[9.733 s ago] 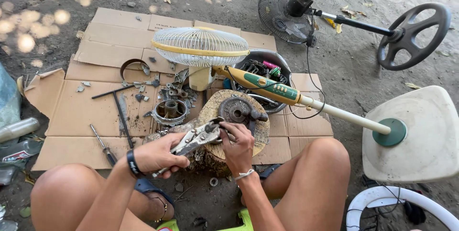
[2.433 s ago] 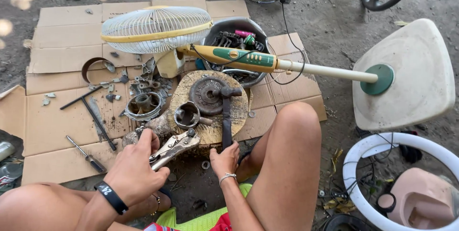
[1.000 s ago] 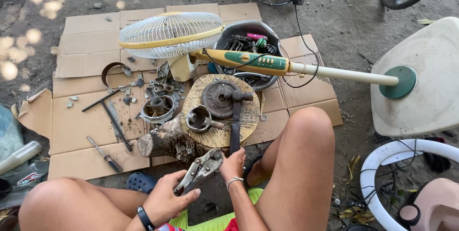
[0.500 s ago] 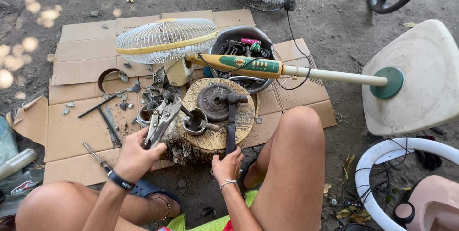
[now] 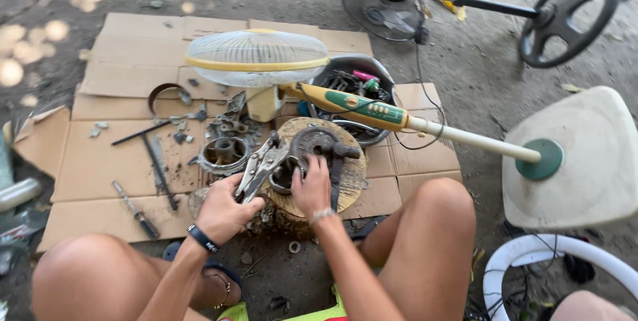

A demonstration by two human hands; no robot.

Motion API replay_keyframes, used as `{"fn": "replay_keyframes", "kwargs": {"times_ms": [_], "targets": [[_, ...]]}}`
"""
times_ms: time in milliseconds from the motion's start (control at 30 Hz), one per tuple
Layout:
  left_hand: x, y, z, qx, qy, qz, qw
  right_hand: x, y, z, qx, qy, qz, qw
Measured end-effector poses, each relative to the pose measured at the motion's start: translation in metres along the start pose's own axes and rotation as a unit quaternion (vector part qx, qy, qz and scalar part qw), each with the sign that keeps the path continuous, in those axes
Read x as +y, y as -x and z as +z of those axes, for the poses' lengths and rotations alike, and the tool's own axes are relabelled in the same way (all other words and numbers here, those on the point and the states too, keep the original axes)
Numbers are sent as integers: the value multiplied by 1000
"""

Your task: Disassembling a piston assembly using locking pliers and a hammer

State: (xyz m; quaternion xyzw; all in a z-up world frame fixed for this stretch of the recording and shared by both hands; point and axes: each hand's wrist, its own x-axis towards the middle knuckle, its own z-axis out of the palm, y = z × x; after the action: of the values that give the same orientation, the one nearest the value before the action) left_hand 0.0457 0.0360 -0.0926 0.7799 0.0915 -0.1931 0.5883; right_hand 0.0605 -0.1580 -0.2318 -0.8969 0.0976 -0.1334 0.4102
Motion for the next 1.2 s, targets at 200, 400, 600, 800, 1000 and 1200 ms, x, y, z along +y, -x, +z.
{"fn": "replay_keyframes", "kwargs": {"times_ms": [200, 400, 600, 800, 1000, 1200], "targets": [[11, 10, -13, 45, 10, 5, 999, -13, -102, 7, -318, 303, -12, 898], [19, 22, -34, 64, -25, 8, 998, 15, -112, 14, -325, 302, -87, 892], [38, 32, -42, 31, 23, 8, 999, 46, -79, -5, -200, 202, -166, 944], [41, 40, -42, 15, 54, 30, 998, 23, -14, -4, 66, 67, -119, 988], [30, 32, -28, 5, -4, 50, 999, -5, 10, -12, 78, 53, 44, 995], [9, 34, -15, 25, -3, 35, 999, 0, 21, 0, 81, 20, 73, 994]]}}
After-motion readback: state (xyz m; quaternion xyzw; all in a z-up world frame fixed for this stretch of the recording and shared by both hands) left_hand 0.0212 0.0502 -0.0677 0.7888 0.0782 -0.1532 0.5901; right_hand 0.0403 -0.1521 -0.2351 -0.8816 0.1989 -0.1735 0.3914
